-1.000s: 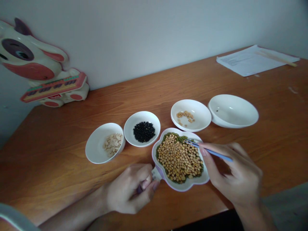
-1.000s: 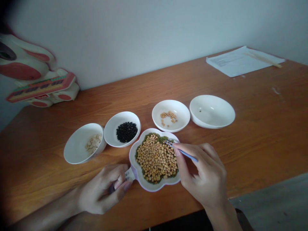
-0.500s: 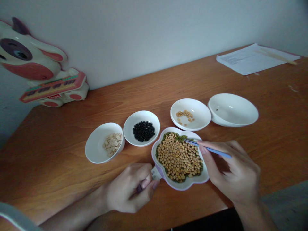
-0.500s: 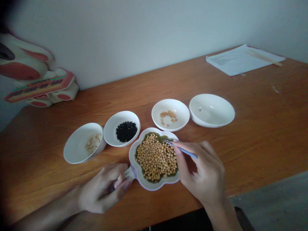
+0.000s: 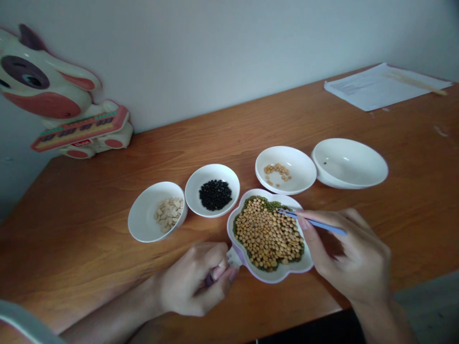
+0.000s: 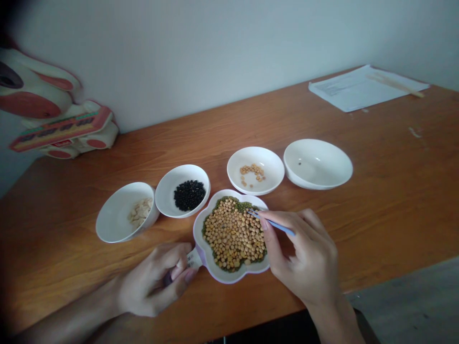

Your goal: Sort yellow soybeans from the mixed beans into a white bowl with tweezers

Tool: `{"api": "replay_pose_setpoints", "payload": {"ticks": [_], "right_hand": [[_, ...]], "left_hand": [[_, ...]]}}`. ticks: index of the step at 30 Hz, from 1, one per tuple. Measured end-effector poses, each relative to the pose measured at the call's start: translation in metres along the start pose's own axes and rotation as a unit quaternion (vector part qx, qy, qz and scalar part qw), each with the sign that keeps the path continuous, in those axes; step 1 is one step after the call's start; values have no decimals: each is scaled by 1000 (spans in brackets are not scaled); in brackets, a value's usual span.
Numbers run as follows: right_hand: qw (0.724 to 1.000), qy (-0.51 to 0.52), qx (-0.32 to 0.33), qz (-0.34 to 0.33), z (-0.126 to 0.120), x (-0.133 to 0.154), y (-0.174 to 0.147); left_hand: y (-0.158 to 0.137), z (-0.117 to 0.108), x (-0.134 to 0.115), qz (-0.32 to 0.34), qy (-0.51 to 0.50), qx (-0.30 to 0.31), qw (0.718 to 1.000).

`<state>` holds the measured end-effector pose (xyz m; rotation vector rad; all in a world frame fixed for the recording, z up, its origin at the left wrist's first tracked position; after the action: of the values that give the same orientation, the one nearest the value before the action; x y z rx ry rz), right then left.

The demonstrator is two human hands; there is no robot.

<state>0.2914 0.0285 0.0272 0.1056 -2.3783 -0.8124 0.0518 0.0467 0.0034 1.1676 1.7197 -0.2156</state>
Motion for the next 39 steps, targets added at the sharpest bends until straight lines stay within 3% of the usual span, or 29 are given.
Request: {"api": "replay_pose_setpoints", "payload": {"ticks": [26, 35, 39], "right_hand": [[1000, 12, 5, 14, 2, -1, 0], [996, 8, -88, -2, -15, -2, -8], [994, -25, -107, 21, -13, -5, -3]], "left_hand": [[-2, 1, 1, -7, -1, 4, 1000], [0, 0, 0, -3, -6, -3, 1000], [-2, 1, 2, -3, -3, 3, 1000]]}}
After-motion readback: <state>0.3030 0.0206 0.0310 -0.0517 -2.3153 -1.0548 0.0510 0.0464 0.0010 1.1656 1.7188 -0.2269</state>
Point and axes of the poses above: each hand's wrist, its own y-axis towards the middle knuckle, its own z-axis out of the palm, x = y × z, the point moved 7 cm from there along y, towards the middle knuckle, and after that the axes turned 12 degrees about z, right-handed, at the moved point
